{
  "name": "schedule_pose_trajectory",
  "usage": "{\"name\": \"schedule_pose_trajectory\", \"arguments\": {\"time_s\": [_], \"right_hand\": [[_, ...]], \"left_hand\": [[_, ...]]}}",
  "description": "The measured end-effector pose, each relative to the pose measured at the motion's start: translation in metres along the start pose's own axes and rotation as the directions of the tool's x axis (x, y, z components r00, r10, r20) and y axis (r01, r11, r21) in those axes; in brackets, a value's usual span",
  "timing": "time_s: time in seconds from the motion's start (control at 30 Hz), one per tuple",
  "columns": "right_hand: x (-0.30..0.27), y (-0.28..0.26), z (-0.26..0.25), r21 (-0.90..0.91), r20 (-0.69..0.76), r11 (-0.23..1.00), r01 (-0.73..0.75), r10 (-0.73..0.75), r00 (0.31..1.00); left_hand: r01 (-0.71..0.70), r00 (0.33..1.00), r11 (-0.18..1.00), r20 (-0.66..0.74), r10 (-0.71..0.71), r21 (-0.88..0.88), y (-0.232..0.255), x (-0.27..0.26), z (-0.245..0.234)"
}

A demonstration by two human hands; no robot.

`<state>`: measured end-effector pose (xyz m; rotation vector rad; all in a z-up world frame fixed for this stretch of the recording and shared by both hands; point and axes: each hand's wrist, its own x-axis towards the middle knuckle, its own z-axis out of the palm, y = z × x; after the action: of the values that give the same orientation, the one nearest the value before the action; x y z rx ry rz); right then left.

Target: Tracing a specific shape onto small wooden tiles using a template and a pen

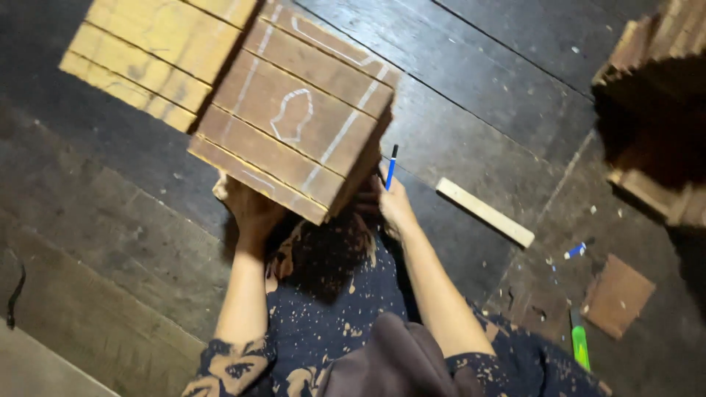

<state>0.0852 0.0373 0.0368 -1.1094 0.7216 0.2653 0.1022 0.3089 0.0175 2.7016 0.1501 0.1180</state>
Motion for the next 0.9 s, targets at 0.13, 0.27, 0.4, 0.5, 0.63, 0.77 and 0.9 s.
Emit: {"name": "schedule_pose_trajectory", "arguments": {"time_s": [0.13,0.27,0.4,0.5,0.63,0.77,0.9], "right_hand": [[0.017,0.011,-0.007,-0.063,0.053,0.997,0.052,-0.048,0.997],[0.007,-0.004,0.005,-0.185,0.053,0.971,0.148,-0.141,0.989],[0.008,0.007,0.001,-0.277,0.067,0.944,0.18,-0.167,0.984],[0.015,0.006,-0.006,-0.332,0.079,0.922,0.198,-0.182,0.98],[0.026,0.014,-0.013,-0.366,0.084,0.905,0.218,-0.201,0.976],[-0.004,-0.017,0.004,-0.412,0.116,0.886,0.214,-0.183,0.976],[0.009,0.0,-0.001,-0.424,0.153,0.875,0.234,-0.186,0.971]], "left_hand": [[0.066,0.749,0.823,0.518,-0.414,0.564,0.05,0.029,-0.061],[0.107,0.748,0.829,0.505,-0.431,0.549,0.057,0.031,-0.045],[0.116,0.76,0.837,0.495,-0.421,0.535,0.061,0.038,-0.036],[0.126,0.767,0.845,0.489,-0.416,0.52,0.063,0.038,-0.03],[0.158,0.774,0.848,0.469,-0.424,0.506,0.056,0.03,-0.028],[0.189,0.787,0.857,0.448,-0.425,0.48,0.044,0.027,-0.02],[0.22,0.794,0.865,0.433,-0.427,0.45,-0.018,0.001,0.006]]}}
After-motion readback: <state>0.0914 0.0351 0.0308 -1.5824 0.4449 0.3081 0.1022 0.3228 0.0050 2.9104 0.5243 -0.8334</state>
